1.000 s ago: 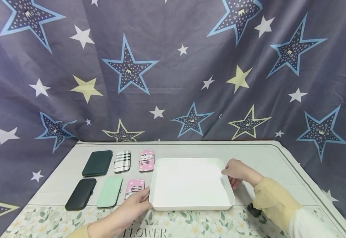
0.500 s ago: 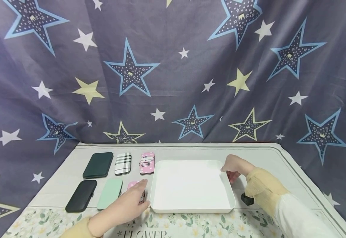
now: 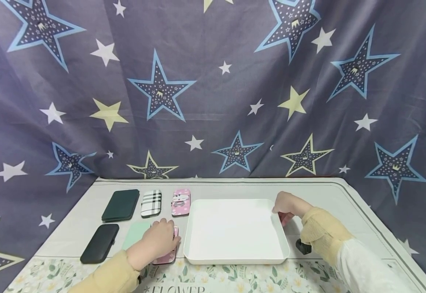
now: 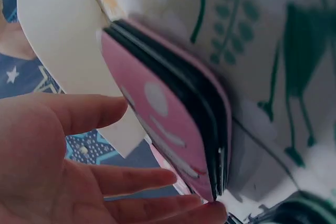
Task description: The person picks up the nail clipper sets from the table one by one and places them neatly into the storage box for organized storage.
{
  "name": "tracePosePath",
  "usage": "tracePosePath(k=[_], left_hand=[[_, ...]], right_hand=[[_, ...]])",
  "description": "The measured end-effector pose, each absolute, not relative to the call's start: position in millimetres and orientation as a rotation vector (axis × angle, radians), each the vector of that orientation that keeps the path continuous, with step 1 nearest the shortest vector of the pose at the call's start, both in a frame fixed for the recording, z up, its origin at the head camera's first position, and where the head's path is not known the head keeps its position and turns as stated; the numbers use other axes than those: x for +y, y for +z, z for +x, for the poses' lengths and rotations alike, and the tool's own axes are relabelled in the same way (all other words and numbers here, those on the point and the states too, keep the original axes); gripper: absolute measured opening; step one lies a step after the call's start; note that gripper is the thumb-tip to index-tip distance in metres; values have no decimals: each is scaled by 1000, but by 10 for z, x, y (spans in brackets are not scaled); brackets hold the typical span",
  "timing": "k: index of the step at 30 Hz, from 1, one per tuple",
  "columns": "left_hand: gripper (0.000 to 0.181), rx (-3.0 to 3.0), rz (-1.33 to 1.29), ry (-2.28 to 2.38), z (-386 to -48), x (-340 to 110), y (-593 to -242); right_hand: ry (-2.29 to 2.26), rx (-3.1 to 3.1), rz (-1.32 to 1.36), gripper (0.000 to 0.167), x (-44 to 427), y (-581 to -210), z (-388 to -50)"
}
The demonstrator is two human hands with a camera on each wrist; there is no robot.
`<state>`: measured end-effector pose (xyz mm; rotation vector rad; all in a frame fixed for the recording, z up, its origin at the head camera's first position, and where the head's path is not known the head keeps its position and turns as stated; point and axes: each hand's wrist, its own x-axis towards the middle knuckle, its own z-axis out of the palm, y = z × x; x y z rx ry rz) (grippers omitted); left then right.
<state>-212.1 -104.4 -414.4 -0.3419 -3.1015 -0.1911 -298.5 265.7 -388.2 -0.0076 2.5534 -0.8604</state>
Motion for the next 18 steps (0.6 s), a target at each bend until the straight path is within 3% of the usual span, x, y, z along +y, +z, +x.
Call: tracePosePath(k=[8,16,18], left_hand=[[39,-3296,-346,-346,-2268,-1129,-4007],[69,-3336,-356,-359,-2430,-1228,-3970],[69,-3339,-320,-395,-2465,-1251,-3979]], right_hand=[[-895,2537,-34,14,2663,-3893,-2970],[-852,2553,-43,12,2652,-3901,-2986],[-832,2569,-56,12,2642,-3902,-2983]])
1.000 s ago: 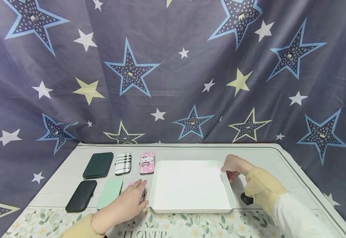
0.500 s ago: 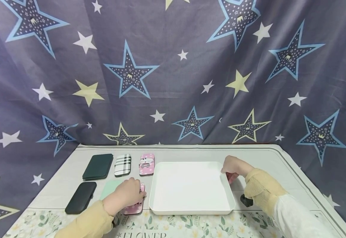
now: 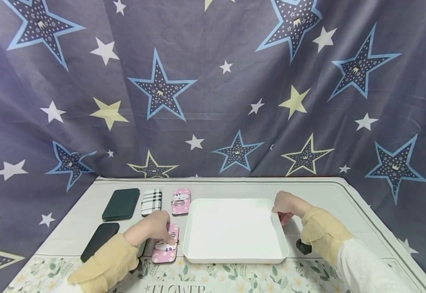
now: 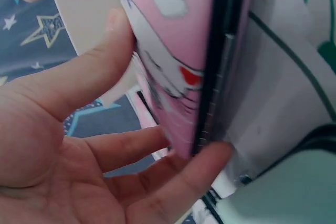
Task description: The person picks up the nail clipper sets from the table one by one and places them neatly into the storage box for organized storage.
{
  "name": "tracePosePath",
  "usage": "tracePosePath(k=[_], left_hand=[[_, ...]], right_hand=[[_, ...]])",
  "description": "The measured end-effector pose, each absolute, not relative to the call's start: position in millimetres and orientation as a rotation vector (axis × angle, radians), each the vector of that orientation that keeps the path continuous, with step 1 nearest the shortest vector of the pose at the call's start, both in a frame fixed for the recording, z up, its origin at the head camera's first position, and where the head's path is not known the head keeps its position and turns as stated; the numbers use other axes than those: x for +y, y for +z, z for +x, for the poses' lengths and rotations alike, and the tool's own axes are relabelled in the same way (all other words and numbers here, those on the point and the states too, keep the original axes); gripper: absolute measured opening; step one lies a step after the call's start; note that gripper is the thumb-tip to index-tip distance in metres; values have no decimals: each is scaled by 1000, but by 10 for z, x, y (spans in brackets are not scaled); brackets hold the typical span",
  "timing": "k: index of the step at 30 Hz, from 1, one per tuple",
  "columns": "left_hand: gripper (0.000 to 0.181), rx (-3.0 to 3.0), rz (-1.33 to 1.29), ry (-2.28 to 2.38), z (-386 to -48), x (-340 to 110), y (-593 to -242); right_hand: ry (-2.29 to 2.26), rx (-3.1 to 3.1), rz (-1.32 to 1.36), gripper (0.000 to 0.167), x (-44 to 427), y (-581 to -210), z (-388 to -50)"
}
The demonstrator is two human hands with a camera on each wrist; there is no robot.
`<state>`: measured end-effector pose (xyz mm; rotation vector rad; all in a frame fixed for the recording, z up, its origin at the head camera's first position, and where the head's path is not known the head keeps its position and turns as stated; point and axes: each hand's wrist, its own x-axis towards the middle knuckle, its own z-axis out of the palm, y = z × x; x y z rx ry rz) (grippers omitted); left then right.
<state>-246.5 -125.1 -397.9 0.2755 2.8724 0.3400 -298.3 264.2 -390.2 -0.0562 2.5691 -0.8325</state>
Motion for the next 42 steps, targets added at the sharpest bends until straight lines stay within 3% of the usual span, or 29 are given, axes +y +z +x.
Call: tracePosePath(k=[18,28,42], left_hand=[[16,2474,199,924,-2693,-1532,-3916],[8,2293,116,1160,-2789,-1627,-3885],[8,2273,148,1202,-2966,-1403,-3411]], right_hand=[[-641,2681,-84,12,2595,-3890,-2980],[-644,2690,-96,12,2614,-3928,-2986],[-628,2690,-120,12,2616,-3931,-2994]])
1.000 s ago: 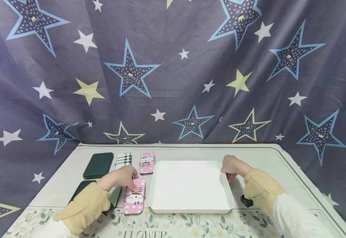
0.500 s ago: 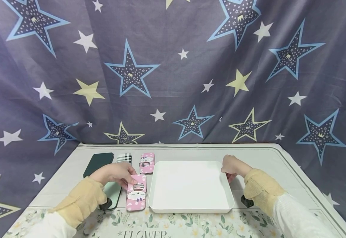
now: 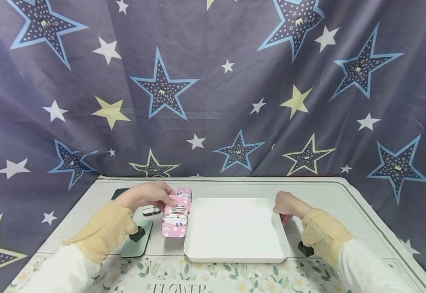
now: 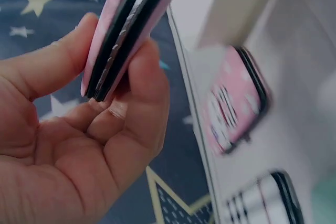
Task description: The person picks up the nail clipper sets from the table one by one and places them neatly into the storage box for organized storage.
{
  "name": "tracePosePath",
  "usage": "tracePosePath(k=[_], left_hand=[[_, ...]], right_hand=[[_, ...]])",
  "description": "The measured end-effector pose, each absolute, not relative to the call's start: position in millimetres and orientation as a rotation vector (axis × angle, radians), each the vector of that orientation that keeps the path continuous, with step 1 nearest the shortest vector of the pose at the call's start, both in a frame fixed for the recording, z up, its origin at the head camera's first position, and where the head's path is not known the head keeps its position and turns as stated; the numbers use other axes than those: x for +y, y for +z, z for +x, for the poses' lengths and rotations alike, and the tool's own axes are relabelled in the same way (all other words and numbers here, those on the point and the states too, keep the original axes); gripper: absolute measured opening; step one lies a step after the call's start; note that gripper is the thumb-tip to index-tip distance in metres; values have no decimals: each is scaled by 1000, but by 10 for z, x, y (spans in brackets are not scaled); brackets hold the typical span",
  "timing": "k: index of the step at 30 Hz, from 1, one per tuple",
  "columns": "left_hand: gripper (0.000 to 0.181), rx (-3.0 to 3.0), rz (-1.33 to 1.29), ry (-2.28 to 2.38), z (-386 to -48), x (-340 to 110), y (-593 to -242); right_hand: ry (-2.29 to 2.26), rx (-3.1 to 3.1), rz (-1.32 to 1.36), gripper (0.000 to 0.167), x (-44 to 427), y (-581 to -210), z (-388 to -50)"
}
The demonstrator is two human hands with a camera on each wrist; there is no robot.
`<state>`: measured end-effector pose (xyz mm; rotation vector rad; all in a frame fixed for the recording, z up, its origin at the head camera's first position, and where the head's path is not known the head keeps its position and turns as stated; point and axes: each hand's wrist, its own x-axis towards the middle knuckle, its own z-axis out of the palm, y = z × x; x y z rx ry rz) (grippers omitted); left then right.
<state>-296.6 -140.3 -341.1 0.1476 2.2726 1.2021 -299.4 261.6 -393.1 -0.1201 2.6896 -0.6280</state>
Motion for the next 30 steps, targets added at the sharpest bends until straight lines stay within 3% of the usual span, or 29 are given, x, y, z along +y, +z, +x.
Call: tracePosePath(k=[8,30], left_hand=[[12,2235,197,1317,-3016,-883,-3348],[11,2028,1,1641,-3202,445,-3576]], right_hand=[[-631,2680,-105,12,2624,-3898,-2965],[-629,2676,-80,13,2613,-3904,-2979]])
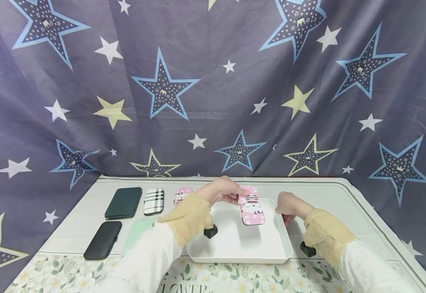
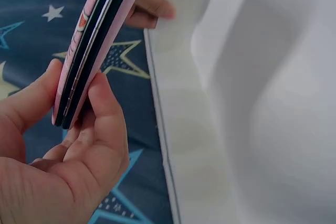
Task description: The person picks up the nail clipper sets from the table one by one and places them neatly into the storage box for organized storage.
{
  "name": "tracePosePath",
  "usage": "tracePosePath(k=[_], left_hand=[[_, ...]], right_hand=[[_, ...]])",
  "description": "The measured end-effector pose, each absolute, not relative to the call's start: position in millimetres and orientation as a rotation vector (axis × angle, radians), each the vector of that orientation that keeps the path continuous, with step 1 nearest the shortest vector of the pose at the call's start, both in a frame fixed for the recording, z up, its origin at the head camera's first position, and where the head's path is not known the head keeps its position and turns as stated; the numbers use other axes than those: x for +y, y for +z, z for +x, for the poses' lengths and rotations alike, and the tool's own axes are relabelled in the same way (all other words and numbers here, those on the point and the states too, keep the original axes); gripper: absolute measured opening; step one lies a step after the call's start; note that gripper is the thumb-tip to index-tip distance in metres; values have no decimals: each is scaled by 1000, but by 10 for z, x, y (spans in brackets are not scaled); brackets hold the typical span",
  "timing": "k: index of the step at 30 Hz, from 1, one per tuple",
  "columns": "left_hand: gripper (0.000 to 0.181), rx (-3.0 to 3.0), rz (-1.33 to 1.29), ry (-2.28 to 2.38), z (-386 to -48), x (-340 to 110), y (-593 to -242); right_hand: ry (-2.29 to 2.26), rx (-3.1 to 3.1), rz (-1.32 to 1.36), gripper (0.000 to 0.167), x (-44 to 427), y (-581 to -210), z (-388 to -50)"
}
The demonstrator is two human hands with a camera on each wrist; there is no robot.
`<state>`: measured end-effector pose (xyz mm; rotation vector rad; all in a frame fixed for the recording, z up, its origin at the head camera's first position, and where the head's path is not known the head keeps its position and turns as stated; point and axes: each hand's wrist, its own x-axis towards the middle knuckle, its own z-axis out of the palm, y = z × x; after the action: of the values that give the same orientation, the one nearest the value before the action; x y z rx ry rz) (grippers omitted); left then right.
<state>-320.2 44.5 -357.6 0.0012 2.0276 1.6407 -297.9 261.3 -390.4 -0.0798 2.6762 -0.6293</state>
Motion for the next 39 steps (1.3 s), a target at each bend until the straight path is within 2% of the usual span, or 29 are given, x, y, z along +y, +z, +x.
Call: tracePosePath(k=[11,18,27,39], left_hand=[[13,1970,11,1687,-3164,834,-3751],[4,2061,-87,1620,-3119,1046,-3881],[5,2019,-137,1625,-3157,1078,-4093],[8,2070,-255,1675,-3076,1139,-4138]], right_hand=[[-677,2657,-83,14,2641,-3937,-3018],[-736,2613,-92,21,2654,-3919,-3010],[-676,2626,-106,20,2654,-3915,-3006],[-682,2627,-101,21,2659,-3923,-3002]])
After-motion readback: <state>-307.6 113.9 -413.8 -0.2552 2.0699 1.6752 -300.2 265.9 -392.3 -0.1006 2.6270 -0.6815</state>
